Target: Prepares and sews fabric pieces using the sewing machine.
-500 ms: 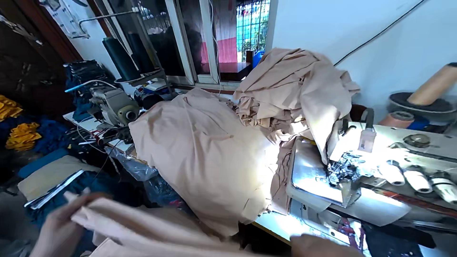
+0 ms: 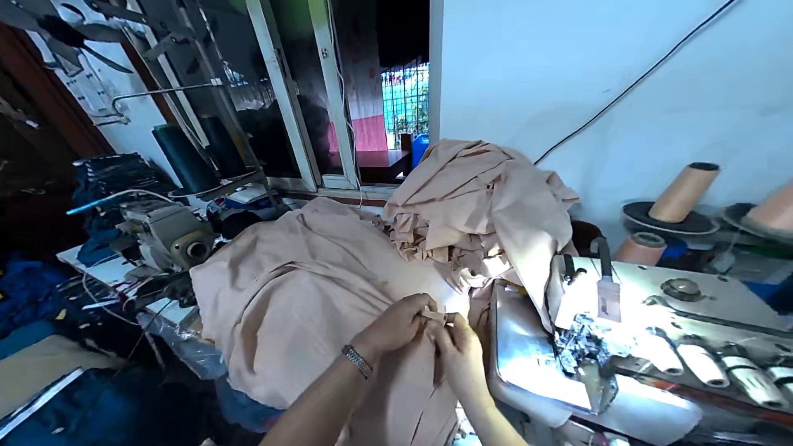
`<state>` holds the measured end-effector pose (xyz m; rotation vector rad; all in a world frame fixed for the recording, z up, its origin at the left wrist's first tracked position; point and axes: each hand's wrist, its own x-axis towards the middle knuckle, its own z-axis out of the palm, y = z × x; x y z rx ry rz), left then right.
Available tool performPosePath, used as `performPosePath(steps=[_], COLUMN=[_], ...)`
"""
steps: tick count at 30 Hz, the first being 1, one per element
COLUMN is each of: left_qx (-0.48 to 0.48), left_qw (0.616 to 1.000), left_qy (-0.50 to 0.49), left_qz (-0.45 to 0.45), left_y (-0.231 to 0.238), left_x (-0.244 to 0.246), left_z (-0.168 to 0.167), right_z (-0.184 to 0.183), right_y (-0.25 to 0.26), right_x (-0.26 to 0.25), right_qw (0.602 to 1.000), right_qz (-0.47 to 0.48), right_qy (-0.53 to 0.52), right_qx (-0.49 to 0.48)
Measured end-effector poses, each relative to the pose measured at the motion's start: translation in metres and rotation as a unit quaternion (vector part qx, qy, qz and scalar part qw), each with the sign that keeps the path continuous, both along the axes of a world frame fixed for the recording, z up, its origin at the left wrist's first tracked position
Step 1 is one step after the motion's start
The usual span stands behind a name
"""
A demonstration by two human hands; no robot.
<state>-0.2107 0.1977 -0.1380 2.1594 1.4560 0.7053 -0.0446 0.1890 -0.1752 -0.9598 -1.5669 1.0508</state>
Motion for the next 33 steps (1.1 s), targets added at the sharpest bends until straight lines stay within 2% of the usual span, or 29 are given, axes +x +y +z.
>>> performPosePath(steps=[2,5,9,14,18,24,26,28,30,33], left_qx=[-0.009,0.019,-0.018,-0.068,-0.092,-0.153,-0.139,-0.078,-0.020,0.013], left_qw=[0.998,0.993,0.995,0.987,0.984,0.972,0.972,0.982,0.993,0.983], left_qy=[-0.064,-0.090,-0.041,-0.055,-0.050,0.024,0.062,0.074,0.013,-0.171], left_qz=[0.018,0.074,0.092,0.134,0.146,0.179,0.179,0.154,0.113,0.063], left_y=[0.010,0.023,0.045,0.056,0.059,0.064,0.061,0.057,0.047,0.028], left_x=[-0.004,-0.006,-0.002,-0.001,0.000,0.012,0.017,0.016,0.009,0.003], left_z=[-0.011,-0.015,-0.028,-0.037,-0.037,-0.025,-0.024,-0.027,-0.026,-0.015], right_z=[-0.012,-0.039,-0.059,-0.065,-0.065,-0.058,-0.057,-0.058,-0.059,-0.064], right_y=[-0.010,-0.017,-0.012,-0.013,-0.015,-0.017,-0.018,-0.018,-0.019,-0.021], right_x=[0.004,0.002,0.001,-0.001,-0.002,-0.001,-0.001,0.000,0.001,0.001], right_qw=[0.997,0.984,0.987,0.989,0.991,0.993,0.993,0.993,0.992,0.989], right_qz=[0.019,-0.037,-0.082,-0.099,-0.099,-0.094,-0.096,-0.092,-0.084,-0.064], right_qy=[-0.070,-0.127,-0.065,-0.002,0.026,0.017,0.000,-0.023,-0.036,-0.030], right_qx=[0.010,0.118,0.124,0.112,0.088,0.068,0.070,0.073,0.086,0.132])
